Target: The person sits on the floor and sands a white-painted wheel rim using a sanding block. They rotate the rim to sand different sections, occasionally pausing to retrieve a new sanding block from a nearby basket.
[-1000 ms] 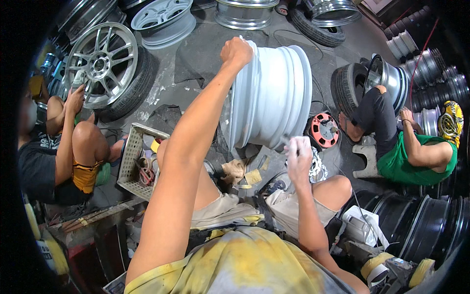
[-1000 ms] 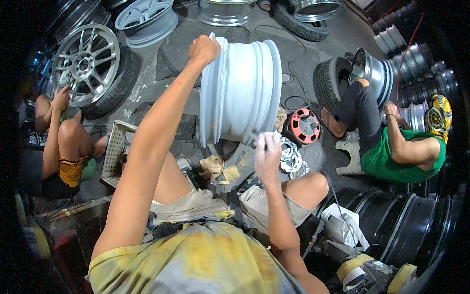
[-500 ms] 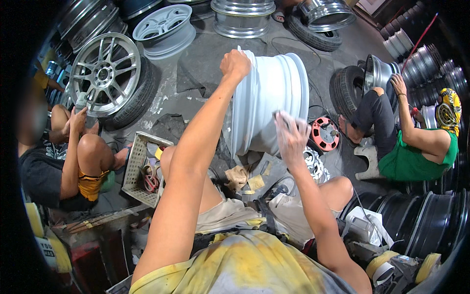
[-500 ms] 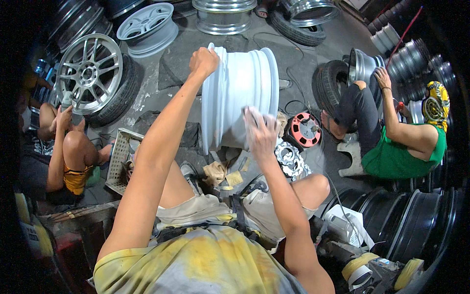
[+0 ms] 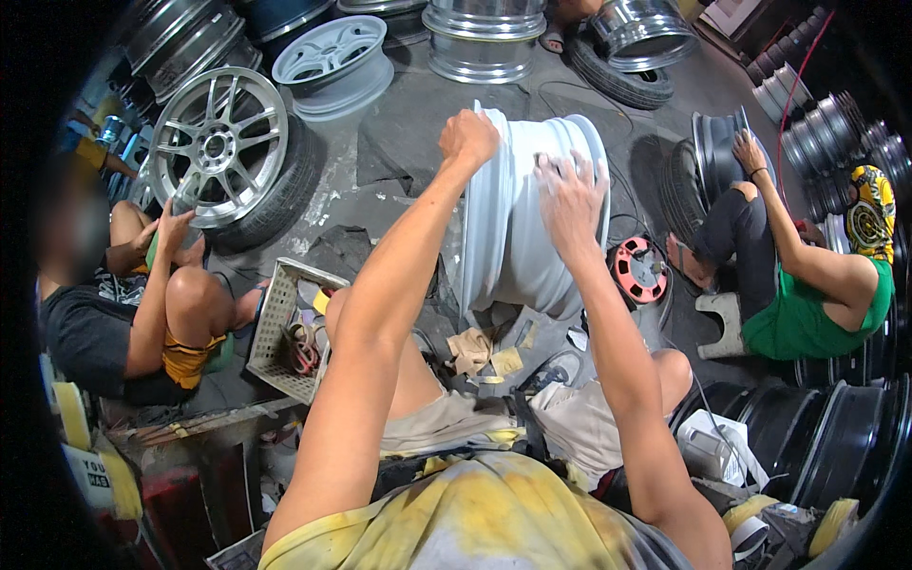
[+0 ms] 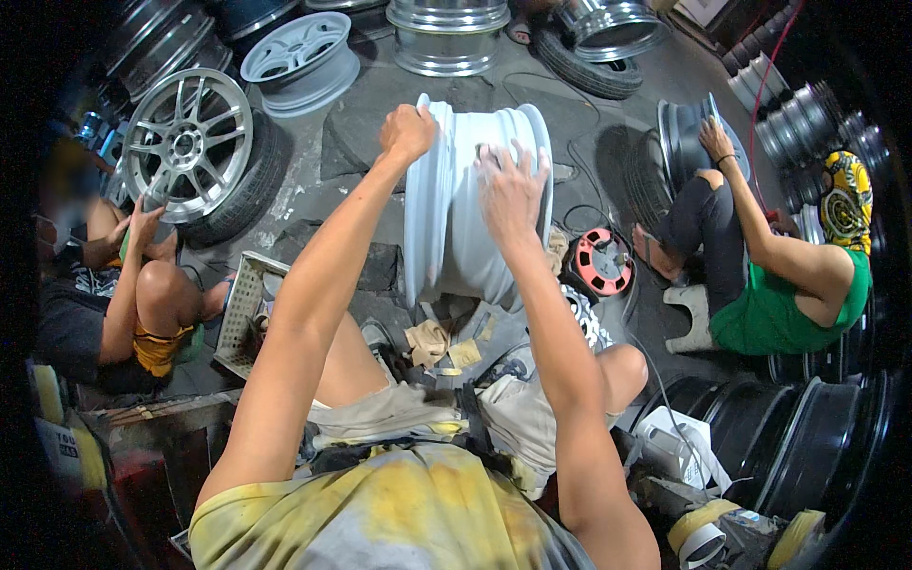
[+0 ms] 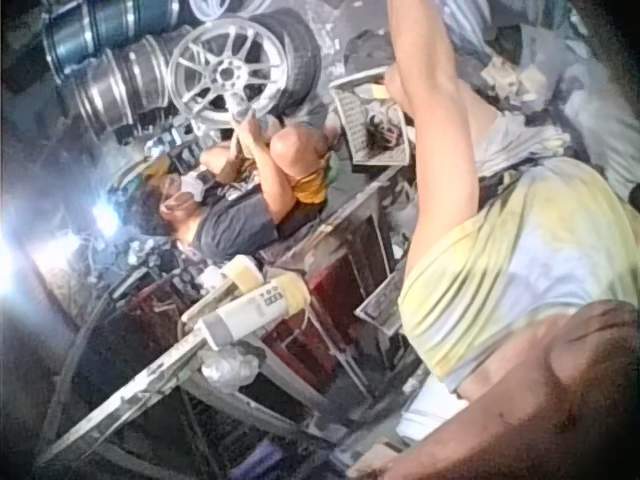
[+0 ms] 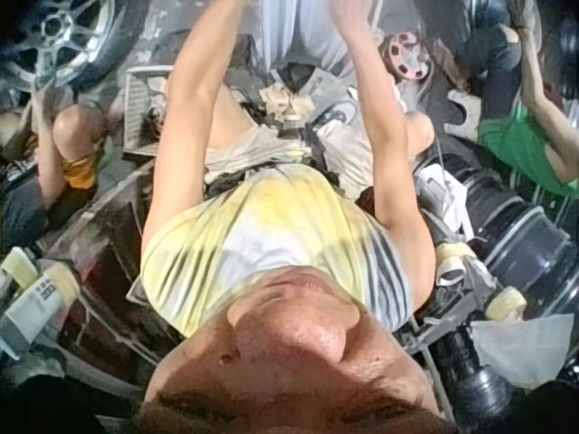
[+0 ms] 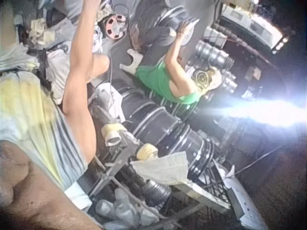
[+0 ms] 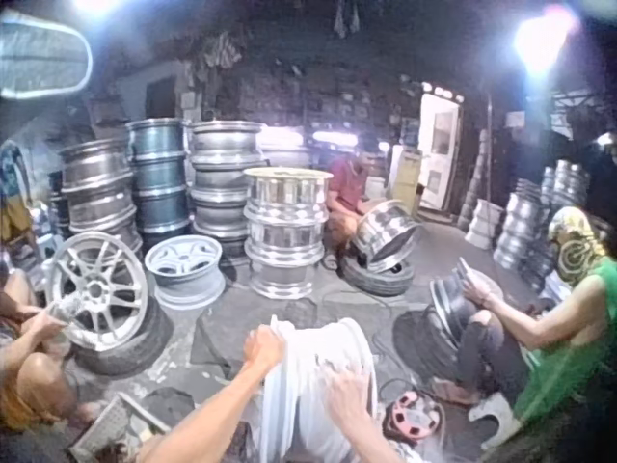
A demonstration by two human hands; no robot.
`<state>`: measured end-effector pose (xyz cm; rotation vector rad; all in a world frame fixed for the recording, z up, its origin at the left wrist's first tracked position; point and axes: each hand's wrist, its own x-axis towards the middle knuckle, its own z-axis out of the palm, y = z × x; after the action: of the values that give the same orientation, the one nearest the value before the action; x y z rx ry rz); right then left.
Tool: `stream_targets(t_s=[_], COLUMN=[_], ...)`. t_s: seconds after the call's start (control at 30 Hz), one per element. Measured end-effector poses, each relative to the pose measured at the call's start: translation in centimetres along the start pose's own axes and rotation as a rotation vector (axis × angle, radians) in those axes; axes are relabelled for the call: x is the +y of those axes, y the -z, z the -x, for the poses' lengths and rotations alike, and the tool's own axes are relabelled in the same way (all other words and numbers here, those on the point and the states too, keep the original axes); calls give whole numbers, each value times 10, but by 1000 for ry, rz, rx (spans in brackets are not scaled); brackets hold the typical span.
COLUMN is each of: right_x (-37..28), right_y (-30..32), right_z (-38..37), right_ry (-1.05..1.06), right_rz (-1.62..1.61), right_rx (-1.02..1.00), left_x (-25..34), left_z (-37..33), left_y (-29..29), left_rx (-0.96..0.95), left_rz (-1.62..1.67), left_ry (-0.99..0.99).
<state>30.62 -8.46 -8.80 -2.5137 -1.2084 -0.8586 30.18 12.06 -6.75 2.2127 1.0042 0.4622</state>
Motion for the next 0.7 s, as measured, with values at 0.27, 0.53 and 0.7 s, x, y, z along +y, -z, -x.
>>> stream_targets(t_s=[0.27,0.53,0.7], right_x=[-11,-18,-13], right_y=[2,7,2], right_z=[1,36,-1], right_ry=[-28,-3,-87], right_rz=[-34,-100,-49], right_rx=[11,34,49], left_x=[-7,-14,-5], left_z=[-2,0,4], left_y=[-1,-1,-3], left_rx=[0,50,18], left_rz=[56,13,24], left_ry=[-7,-14,-30])
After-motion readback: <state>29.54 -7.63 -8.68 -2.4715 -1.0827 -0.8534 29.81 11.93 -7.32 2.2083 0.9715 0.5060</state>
